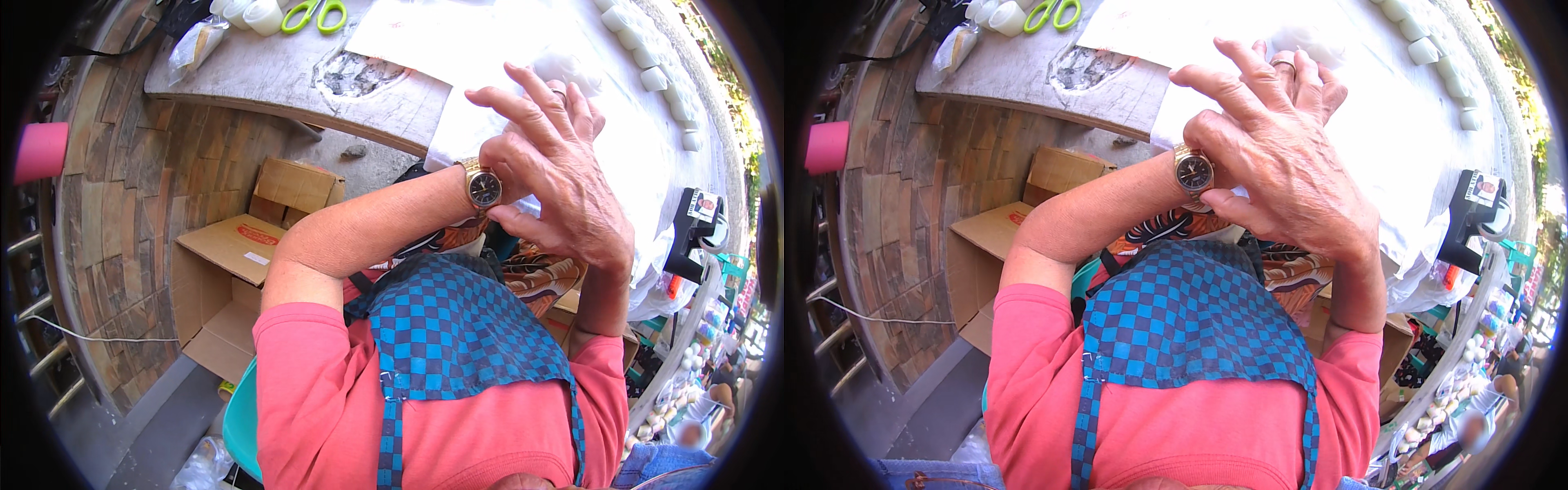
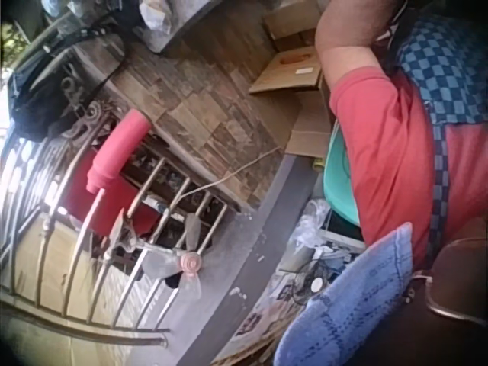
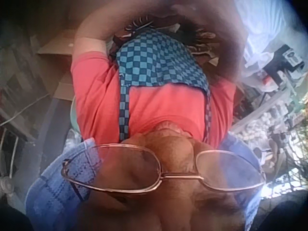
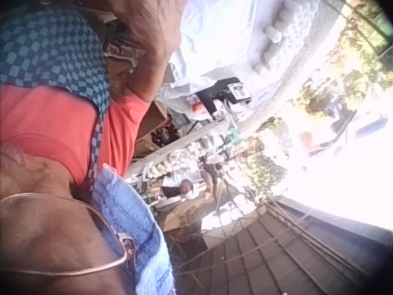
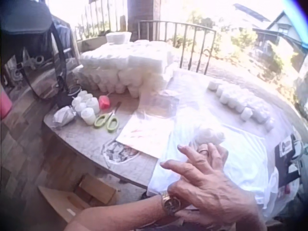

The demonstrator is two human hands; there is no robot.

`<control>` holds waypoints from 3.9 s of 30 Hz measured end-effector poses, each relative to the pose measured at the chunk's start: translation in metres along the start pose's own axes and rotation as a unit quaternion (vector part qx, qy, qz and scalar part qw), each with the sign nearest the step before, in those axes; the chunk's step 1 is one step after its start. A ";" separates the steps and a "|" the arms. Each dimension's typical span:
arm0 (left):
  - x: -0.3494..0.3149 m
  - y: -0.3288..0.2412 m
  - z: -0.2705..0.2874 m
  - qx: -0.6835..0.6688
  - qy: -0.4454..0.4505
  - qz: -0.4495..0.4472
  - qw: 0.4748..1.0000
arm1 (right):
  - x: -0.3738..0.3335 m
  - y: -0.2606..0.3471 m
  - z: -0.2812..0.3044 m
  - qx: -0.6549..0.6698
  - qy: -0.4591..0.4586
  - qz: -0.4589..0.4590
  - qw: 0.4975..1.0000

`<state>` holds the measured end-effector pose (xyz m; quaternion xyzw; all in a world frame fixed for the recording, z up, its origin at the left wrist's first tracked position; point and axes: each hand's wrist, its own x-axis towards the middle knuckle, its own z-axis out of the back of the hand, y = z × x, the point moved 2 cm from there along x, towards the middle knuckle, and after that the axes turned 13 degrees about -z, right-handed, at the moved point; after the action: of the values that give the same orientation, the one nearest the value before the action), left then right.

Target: The person wraps small white candles individually in clear plastic bags. They pick up each candle, place it into a bag, and seal the bag by hand. The wrapped candles are set aside on the table.

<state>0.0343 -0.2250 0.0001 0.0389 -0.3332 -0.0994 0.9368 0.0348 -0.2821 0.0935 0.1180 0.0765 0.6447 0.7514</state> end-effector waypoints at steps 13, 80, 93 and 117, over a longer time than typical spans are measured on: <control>0.000 0.001 0.013 0.051 0.017 0.034 0.998 | 0.005 -0.015 -0.029 -0.161 -0.087 0.122 0.975; -0.010 0.031 0.027 -0.091 -0.123 0.124 0.981 | -0.018 -0.306 0.043 0.032 -0.308 -0.438 0.844; -0.010 0.027 0.032 -0.144 -0.157 0.112 0.971 | -0.039 -0.143 0.032 0.191 -0.323 -0.286 0.882; -0.008 0.023 0.033 -0.175 -0.163 0.115 0.964 | -0.011 -0.098 -0.034 0.091 -0.369 -0.224 0.897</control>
<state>0.0114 -0.2011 0.0242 -0.1804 -0.4607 -0.0528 0.8674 0.1171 -0.3040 0.0329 0.3949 -0.1237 0.3599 0.8362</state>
